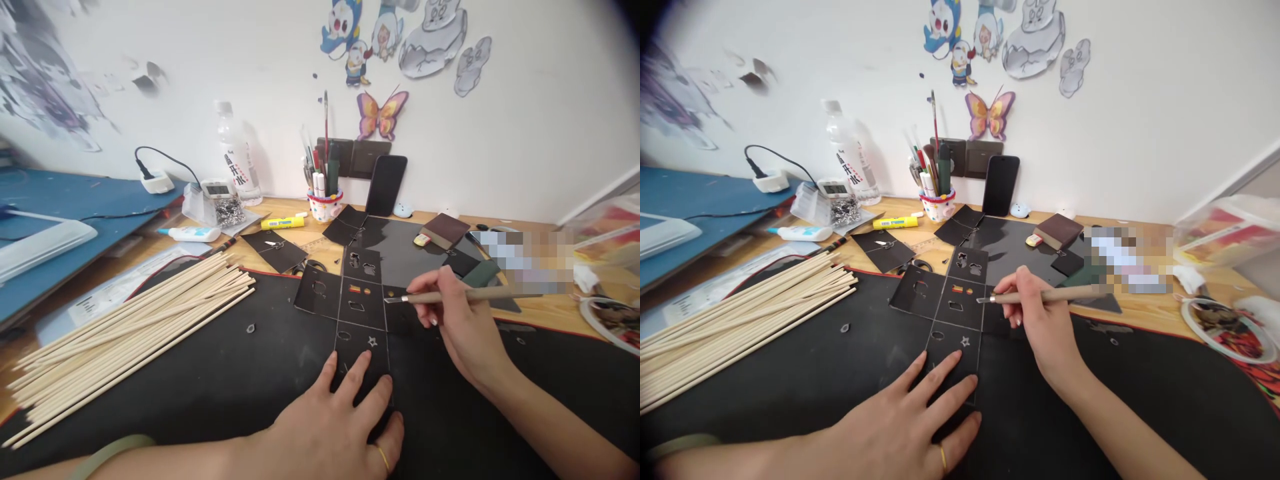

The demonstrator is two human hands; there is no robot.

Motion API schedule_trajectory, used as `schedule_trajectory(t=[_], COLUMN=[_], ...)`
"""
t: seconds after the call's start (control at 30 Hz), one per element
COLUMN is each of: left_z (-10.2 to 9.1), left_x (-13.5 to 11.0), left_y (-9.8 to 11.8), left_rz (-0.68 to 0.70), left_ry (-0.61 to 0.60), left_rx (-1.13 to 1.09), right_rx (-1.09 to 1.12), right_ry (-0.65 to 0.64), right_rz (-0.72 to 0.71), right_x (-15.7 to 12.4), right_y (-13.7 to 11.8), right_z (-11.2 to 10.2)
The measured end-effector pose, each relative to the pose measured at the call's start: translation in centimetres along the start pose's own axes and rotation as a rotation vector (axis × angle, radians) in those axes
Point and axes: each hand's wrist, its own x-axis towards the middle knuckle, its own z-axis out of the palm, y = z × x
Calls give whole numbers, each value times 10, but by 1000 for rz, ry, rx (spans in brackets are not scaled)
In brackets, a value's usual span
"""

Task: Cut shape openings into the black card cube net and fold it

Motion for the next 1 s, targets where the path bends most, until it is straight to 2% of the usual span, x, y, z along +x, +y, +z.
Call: schedule_trajectory(t=[0.2, 0.3, 0.37, 0.43, 0.53, 0.67, 0.83, 0.9, 1.0], left_z=[-9, -5, 2, 10, 16, 7, -6, -8, -10], left_x=[-6, -6, -4, -1, 3, 7, 6, 3, -2], left_y=[-9, -9, -6, -3, -2, -6, -10, -9, -5], left_rz=[185, 224, 159, 76, 86, 123, 177, 118, -45], left_ry=[-88, -114, -52, 81, 226, 172, 86, 54, 61], left_rx=[-47, -117, -105, -37, 37, -9, -32, -16, 59], right_rx=[20, -9, -60, -126, -186, -240, -289, -307, -330], right_ry=[12, 1, 11, 28, 24, -23, -36, -21, -6], right_rz=[36, 49, 53, 43, 27, 47, 172, 197, 149], right_x=[-1, -1, 1, 3, 8, 12, 13, 12, 10], right_y=[-1, -1, 1, 4, 8, 13, 12, 9, 6], right_z=[-3, -5, -8, -11, -17, -21, -20, -19, -18])
